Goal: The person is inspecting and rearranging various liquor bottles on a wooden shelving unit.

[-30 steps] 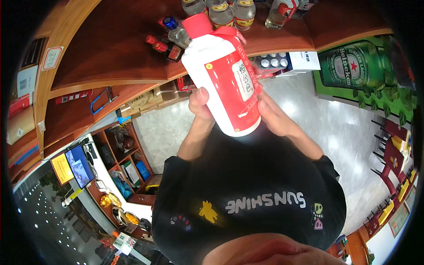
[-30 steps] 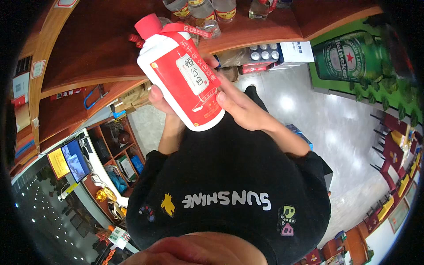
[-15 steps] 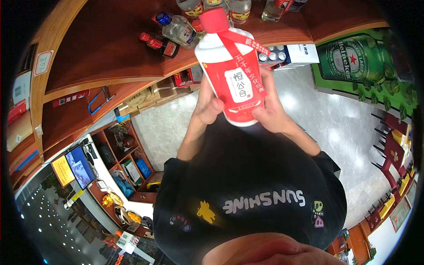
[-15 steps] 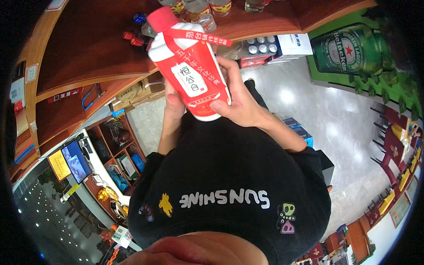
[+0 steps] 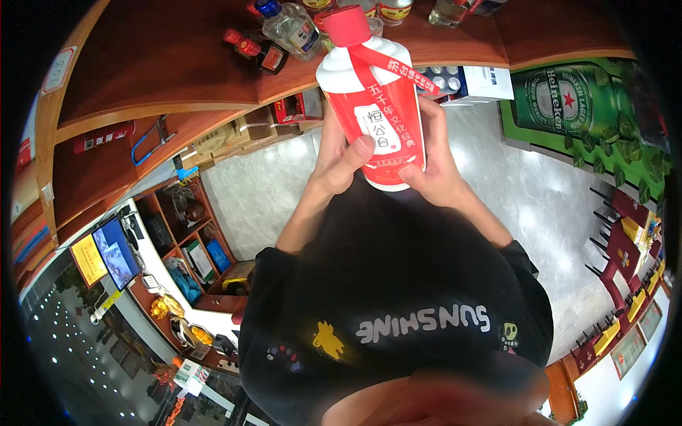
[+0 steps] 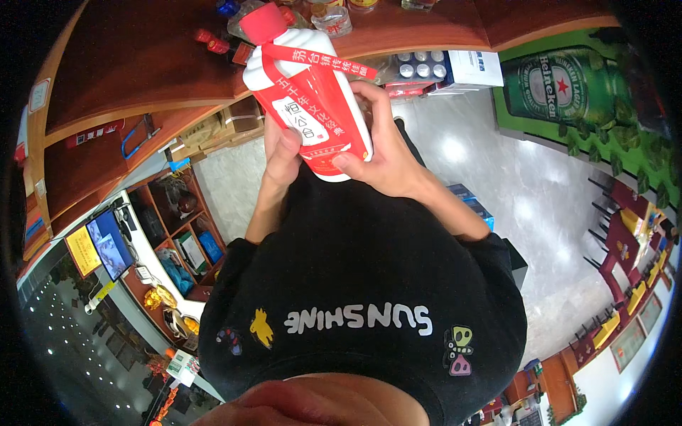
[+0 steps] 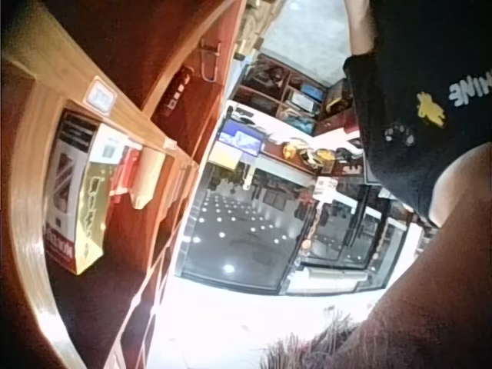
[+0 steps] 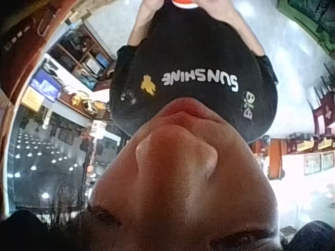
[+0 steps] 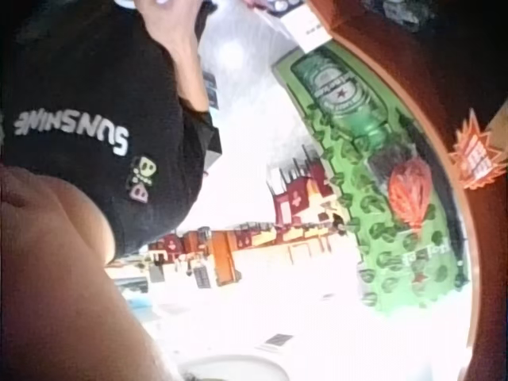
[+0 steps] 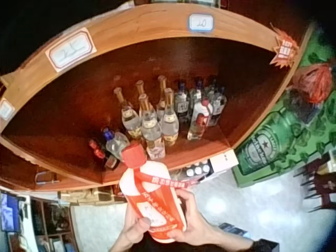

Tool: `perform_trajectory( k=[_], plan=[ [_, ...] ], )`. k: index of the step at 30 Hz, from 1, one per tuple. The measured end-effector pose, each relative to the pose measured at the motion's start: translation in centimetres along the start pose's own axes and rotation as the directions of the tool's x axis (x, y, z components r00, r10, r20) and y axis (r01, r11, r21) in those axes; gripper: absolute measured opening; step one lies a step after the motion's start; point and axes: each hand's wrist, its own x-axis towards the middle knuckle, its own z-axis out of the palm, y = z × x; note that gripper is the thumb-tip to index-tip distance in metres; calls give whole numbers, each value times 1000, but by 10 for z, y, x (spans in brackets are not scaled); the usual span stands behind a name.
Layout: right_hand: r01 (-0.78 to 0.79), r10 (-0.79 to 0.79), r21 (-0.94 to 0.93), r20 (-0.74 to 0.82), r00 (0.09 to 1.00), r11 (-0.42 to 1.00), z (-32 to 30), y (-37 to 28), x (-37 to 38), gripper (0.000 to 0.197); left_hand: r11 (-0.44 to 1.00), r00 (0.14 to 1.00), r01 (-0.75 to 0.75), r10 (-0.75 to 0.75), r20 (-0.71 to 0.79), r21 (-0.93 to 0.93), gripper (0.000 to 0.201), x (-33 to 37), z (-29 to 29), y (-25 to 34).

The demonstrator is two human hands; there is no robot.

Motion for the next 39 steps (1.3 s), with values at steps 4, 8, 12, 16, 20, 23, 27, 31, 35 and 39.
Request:
perform_trajectory(
  k=[4,8,12,16,20,23,27,31,35,39],
  plan=[
    [-7,8,37,-22,1000,999,2,-3,0,90,998,997,-65,64,-50,-15,86,0,8,3],
    [-24,24,13,-23,999,1000,-1,-8,1,83,997,996,-22,16,-89,-71,68,5,13,5],
    [-84,84,18,-33,996,996,-2,-15,1,79,993,993,7,-21,-120,-118,55,8,16,5],
    [-58,57,-31,-15,998,998,-4,-15,1,74,984,986,38,-65,-151,-174,55,8,18,6],
    [-118,117,112,12,993,987,-9,-18,-2,73,968,971,47,-102,-215,-247,53,11,23,15],
    [-120,117,81,46,992,989,-12,-26,1,71,962,965,56,-121,-232,-269,51,16,25,23],
    [-23,24,30,-24,999,999,-25,-34,5,56,951,959,122,-186,-212,-285,54,22,30,39],
    [212,-216,-45,-162,963,976,-43,-36,10,41,825,953,267,-301,11,-498,56,27,33,49],
    [298,-304,-63,-210,929,953,-41,-40,13,41,846,950,301,-304,65,-440,61,32,50,52],
    [223,-231,-60,-251,940,973,-42,-44,11,34,858,951,307,-286,114,-411,64,36,50,42]
  ],
)
